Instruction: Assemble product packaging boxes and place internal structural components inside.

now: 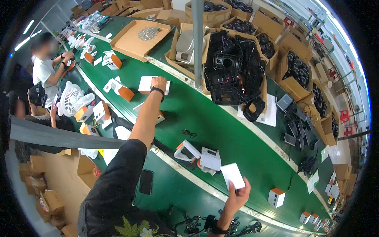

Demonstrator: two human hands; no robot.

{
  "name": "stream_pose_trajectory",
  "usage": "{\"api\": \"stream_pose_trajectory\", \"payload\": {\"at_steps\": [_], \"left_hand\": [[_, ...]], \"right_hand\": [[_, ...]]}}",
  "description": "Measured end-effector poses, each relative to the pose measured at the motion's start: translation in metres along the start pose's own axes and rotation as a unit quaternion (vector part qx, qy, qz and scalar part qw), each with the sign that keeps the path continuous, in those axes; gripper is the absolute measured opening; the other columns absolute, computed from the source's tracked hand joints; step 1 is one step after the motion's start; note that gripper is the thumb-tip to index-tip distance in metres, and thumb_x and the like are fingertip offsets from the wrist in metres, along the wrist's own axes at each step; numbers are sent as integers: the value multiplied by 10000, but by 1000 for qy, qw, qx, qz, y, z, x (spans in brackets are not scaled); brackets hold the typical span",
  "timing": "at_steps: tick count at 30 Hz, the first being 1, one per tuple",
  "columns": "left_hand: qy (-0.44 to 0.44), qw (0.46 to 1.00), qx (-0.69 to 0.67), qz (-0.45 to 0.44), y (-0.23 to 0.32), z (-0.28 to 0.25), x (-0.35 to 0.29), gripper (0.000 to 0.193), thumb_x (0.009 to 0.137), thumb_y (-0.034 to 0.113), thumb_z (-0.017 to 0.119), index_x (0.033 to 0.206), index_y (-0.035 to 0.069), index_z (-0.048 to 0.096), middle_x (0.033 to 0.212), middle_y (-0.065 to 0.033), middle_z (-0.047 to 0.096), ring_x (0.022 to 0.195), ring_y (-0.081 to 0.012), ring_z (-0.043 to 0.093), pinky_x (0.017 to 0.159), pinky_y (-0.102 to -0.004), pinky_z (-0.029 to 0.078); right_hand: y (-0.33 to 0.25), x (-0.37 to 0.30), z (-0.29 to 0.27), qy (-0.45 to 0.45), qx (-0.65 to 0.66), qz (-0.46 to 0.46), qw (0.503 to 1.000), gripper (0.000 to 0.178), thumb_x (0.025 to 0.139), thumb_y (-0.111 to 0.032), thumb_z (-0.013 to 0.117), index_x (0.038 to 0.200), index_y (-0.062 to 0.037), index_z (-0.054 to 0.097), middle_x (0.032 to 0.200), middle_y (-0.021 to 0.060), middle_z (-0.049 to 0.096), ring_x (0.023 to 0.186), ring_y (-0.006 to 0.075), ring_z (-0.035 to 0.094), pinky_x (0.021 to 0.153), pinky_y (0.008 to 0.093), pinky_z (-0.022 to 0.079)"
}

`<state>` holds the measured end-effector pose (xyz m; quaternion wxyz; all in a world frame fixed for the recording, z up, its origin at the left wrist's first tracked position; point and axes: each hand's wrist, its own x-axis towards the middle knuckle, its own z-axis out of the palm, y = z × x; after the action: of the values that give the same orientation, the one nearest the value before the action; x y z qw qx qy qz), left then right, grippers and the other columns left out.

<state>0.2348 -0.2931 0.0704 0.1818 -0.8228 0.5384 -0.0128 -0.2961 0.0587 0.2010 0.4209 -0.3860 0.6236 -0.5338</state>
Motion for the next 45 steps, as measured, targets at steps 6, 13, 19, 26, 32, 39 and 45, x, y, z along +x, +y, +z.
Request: {"api": "stream_pose_trajectory", "payload": {"at_steps": [6,13,19,26,32,39,45], "left_hand": [[-19,1000,10,-16,2,31,-2,169,949,122,803,1107,137,861,1061,-51,863,745,-233,830,504,-476,637],[261,927,-266,-34,32,-70,-77,135,806,171,870,907,93,826,916,-155,815,892,-359,811,767,-474,639],[328,833,-444,33,18,-156,-334,339,882,357,884,969,43,793,907,-212,769,839,-445,746,731,-542,586],[90,746,-659,-30,-138,-98,-606,137,891,124,890,983,25,865,802,-99,720,704,-189,657,659,-388,515],[162,860,-472,-106,-284,10,-537,291,873,267,915,906,-9,828,735,-161,757,630,-203,682,630,-405,524],[250,746,-604,-127,-292,-8,-552,332,954,250,859,1126,-30,810,855,-125,818,749,-146,729,680,-356,557],[-146,441,-880,-94,-133,-34,-750,370,1123,227,687,1400,-19,696,1295,-79,779,1132,-206,774,880,-389,676]], "right_hand": [[21,-27,-60,61,-34,44,997,520,987,66,746,1469,84,552,1264,190,749,1136,223,741,953,343,600],[6,-55,-81,58,-44,6,997,458,1007,13,763,1427,78,592,1214,156,762,1042,188,733,846,304,591],[-20,-93,-87,51,-23,-24,998,390,1022,-7,773,1378,59,628,1154,119,775,965,127,704,781,261,541],[-48,-154,-95,47,-18,-27,998,312,1042,-39,767,1324,41,661,1112,92,783,921,123,703,708,257,506],[-50,-195,-89,16,-31,4,999,290,1035,24,745,1315,51,677,1157,85,766,982,126,699,755,270,526],[-79,-251,-37,-130,23,16,991,147,964,55,820,1093,37,753,1016,55,800,882,101,723,787,250,581],[-64,-326,17,-311,46,115,942,99,977,19,826,988,34,728,913,73,779,780,116,719,688,255,585]]}}
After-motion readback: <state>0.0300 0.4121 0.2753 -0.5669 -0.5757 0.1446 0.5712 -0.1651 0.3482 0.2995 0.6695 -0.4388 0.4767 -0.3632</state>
